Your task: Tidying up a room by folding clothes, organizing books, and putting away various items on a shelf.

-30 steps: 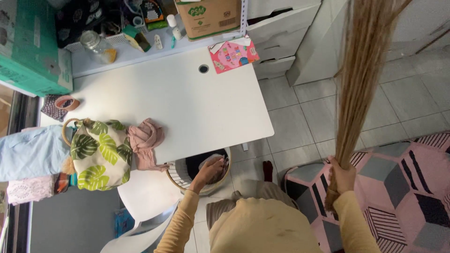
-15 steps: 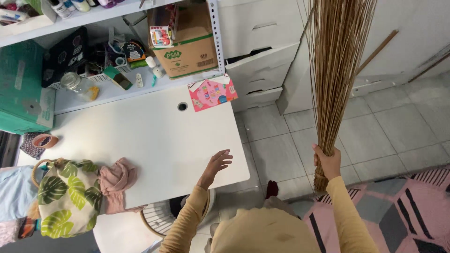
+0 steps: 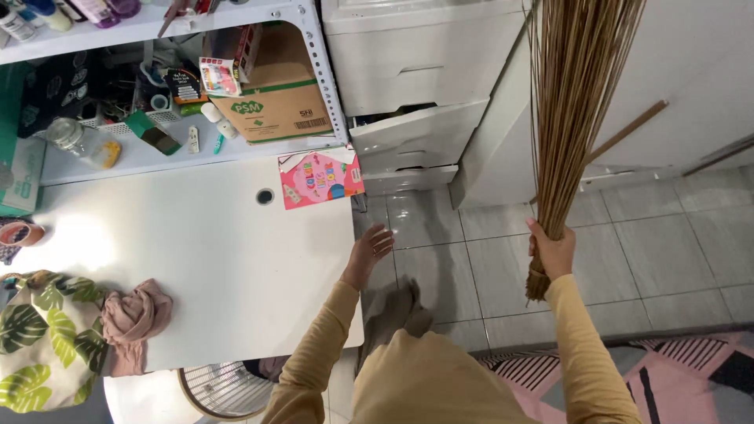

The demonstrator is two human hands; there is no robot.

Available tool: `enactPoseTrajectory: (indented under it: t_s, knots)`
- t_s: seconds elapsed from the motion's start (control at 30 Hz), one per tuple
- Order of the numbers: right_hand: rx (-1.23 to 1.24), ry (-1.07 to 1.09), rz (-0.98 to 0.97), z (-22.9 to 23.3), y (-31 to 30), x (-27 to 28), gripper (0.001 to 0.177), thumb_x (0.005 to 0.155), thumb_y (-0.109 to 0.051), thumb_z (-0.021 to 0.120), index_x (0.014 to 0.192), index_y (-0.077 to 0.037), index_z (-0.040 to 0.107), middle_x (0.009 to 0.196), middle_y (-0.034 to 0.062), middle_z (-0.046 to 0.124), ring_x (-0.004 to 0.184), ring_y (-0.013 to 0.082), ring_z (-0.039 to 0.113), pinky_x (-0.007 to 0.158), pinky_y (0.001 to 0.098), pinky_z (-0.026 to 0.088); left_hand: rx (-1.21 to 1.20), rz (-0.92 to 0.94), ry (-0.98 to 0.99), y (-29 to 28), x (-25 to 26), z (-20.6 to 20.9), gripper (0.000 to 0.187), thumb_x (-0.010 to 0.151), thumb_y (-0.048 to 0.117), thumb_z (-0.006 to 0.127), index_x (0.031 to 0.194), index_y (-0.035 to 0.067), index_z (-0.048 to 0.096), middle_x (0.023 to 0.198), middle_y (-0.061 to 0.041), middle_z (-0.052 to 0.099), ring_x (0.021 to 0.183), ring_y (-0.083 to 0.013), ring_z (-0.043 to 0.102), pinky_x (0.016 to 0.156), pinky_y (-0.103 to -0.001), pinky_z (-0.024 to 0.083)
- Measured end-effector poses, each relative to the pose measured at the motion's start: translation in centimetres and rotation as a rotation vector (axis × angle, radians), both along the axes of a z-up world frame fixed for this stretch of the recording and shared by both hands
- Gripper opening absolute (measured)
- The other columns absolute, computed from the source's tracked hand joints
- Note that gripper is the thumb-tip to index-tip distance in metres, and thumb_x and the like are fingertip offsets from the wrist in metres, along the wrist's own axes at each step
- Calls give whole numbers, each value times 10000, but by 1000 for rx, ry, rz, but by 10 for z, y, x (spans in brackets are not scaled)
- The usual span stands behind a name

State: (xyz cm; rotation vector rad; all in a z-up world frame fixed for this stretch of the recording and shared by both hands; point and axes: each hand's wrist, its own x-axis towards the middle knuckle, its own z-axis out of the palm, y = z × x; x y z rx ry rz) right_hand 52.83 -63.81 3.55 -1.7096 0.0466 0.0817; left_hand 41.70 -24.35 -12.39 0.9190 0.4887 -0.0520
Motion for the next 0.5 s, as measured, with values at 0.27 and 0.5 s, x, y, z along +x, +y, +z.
enactPoseTrajectory:
  t_s: [0.27,0.5]
  knots:
    - [17,-35,5,-4,52,77,207,949,-217,764,851,-66,661,646,9,575,506,105,505,464,298,430,-277,187,7,52,116,-88,422,1031,423,494,1359,162,539,1348,-12,634,1236,-275,600,1045,-452,476]
    - [61,-169,22,43,111,187,307,986,-243,772,832,-40,602,659,16,570,515,119,530,485,301,442,-370,329,-99,86,252,-76,467,1071,479,527,1379,128,527,1397,-49,456,1274,-271,447,1111,-439,400]
